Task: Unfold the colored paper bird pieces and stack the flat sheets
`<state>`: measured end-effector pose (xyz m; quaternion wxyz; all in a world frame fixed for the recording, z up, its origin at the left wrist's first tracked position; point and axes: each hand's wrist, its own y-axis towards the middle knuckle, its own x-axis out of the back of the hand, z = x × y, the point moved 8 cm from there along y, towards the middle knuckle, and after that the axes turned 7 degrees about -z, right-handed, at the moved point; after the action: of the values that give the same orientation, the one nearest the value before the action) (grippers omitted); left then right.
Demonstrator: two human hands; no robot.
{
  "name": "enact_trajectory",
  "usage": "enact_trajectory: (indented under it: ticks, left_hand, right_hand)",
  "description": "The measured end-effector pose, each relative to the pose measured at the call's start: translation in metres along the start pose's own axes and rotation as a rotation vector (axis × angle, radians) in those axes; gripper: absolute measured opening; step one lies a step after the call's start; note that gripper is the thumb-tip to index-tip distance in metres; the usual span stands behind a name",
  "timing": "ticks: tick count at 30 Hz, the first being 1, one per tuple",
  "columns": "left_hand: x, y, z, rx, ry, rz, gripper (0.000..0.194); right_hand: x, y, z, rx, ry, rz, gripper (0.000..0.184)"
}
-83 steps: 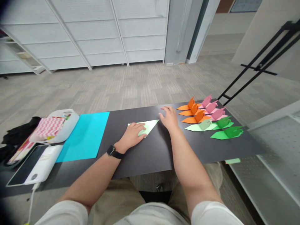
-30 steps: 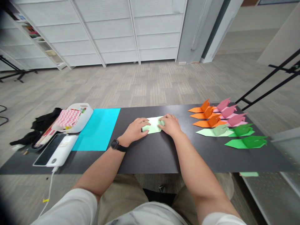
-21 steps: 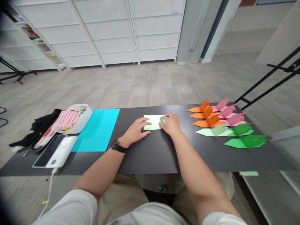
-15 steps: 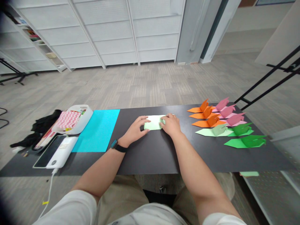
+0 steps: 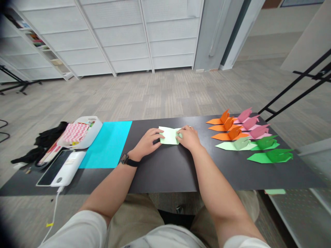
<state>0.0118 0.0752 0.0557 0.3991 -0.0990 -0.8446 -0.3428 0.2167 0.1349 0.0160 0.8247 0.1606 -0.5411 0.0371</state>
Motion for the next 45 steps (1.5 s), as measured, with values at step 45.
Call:
enact_trajectory:
  ticks: [45]
  left_hand:
    - [-0.005, -0.014, 0.050, 0.655, -0.255, -0.143, 0.036]
  right_hand:
    - [0.017, -0.018, 0.074, 0.372, 0.145, -0.085, 0.049]
